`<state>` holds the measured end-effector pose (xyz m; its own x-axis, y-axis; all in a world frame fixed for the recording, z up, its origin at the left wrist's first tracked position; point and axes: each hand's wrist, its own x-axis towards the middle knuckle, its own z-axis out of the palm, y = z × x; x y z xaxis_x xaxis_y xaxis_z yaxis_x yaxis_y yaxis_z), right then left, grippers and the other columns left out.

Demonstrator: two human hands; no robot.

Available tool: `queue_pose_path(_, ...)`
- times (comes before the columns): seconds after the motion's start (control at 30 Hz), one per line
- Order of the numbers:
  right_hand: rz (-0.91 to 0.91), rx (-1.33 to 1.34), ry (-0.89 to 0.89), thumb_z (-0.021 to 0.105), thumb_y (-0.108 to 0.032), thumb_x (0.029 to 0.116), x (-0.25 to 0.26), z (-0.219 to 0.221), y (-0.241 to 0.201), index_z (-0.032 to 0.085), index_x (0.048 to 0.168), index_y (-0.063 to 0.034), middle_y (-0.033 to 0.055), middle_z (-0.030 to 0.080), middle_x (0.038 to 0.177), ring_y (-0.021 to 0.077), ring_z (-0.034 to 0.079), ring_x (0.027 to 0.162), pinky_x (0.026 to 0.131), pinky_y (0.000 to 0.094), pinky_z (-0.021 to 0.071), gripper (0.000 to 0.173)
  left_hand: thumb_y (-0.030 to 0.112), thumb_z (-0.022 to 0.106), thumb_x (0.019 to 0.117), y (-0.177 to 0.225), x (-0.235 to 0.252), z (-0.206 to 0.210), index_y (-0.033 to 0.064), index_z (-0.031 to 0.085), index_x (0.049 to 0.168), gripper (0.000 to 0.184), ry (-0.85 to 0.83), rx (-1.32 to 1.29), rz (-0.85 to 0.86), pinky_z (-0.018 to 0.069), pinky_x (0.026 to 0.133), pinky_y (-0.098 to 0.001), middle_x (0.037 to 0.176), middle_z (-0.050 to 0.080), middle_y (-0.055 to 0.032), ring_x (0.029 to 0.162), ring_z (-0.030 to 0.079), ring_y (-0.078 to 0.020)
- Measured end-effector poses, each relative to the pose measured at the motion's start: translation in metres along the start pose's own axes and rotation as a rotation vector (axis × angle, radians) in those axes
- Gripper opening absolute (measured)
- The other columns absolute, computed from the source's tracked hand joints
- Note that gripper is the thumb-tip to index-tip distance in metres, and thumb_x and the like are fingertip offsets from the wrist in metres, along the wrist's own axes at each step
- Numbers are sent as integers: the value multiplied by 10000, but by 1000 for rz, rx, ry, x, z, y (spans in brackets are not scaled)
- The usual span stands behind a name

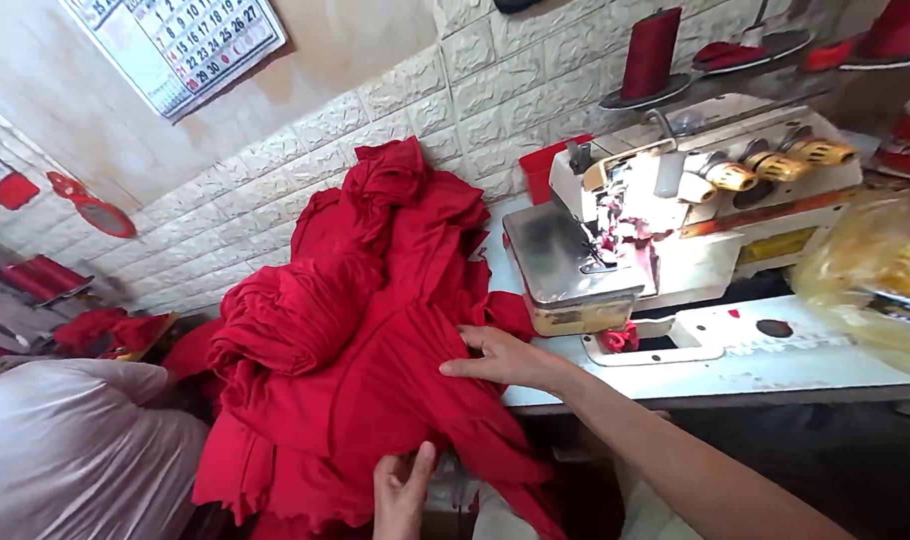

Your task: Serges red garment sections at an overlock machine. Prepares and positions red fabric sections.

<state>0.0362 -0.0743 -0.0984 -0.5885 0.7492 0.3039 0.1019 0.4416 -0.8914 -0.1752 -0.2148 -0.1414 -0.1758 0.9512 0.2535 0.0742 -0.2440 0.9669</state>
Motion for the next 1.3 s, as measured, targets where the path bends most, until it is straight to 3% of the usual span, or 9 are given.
queue_pose_path(0.23,160,502,309,448,-268,1101,12,6,-61,640,1145,-36,47,669,939,69,647,861,786,263,550,305,537,804,786,3,9,33,240,722,1045,403,-76,-550,42,584,903,-291,971,761,71,948,717,-56)
queue_pose_path(0.33,-9,691,250,376,-370,1106,11,22,-41,585,1330,-27,40,677,1180,34,637,1073,959,263,525,460,452,867,727,22,3,46,200,720,975,382,80,-715,-55,630,770,-281,898,766,31,850,739,-67)
queue_pose_path(0.53,67,648,93,530,-580,998,-64,24,-30,640,1160,-146,-114,716,1035,-29,668,985,893,226,564,476,531,693,879,20,-13,36,321,789,1005,263,-217,-545,-134,593,845,-215,974,783,97,922,722,7)
queue_pose_path(0.67,-227,797,-35,574,-686,918,-89,16,-22,362,1553,-90,-82,561,1468,4,509,1341,1131,254,429,896,557,510,980,44,-11,37,287,753,1172,411,-355,-740,180,554,952,-209,1134,766,92,1090,694,-1)
queue_pose_path(0.8,-43,826,62,561,-673,931,-104,16,-25,552,1401,-230,-158,685,1259,-46,618,1166,1021,199,509,646,527,440,1030,32,-20,37,287,739,1146,401,-381,-847,-29,532,981,-206,1118,763,107,1093,680,17)
queue_pose_path(0.93,49,366,27,500,-258,1037,-122,13,16,597,1312,-88,-87,695,1138,-29,643,1037,938,219,544,338,44,527,1000,-28,-38,42,116,700,938,198,-303,-247,-512,576,802,-189,883,755,39,839,697,11)
queue_pose_path(1.1,855,-617,-321,655,-169,986,-159,1,22,691,1274,-68,267,690,1178,492,630,1140,957,687,453,307,173,649,980,-90,-27,62,-70,698,1192,326,-816,954,-350,353,1151,-580,1256,667,-274,1281,575,-416)
queue_pose_path(1.23,386,-480,22,653,-254,986,-173,-10,22,769,1022,-99,108,742,857,307,721,790,730,580,565,197,177,588,1029,-48,-25,53,-59,679,1207,309,-1096,970,-262,464,1053,-596,1209,677,-275,1197,630,-437)
queue_pose_path(1.3,72,-346,329,602,-319,994,-147,-1,16,757,973,-158,-55,729,801,62,696,696,629,317,604,224,149,594,1021,-20,-17,42,-42,726,1149,266,-1234,839,-156,529,939,-597,1064,731,-253,1027,709,-412)
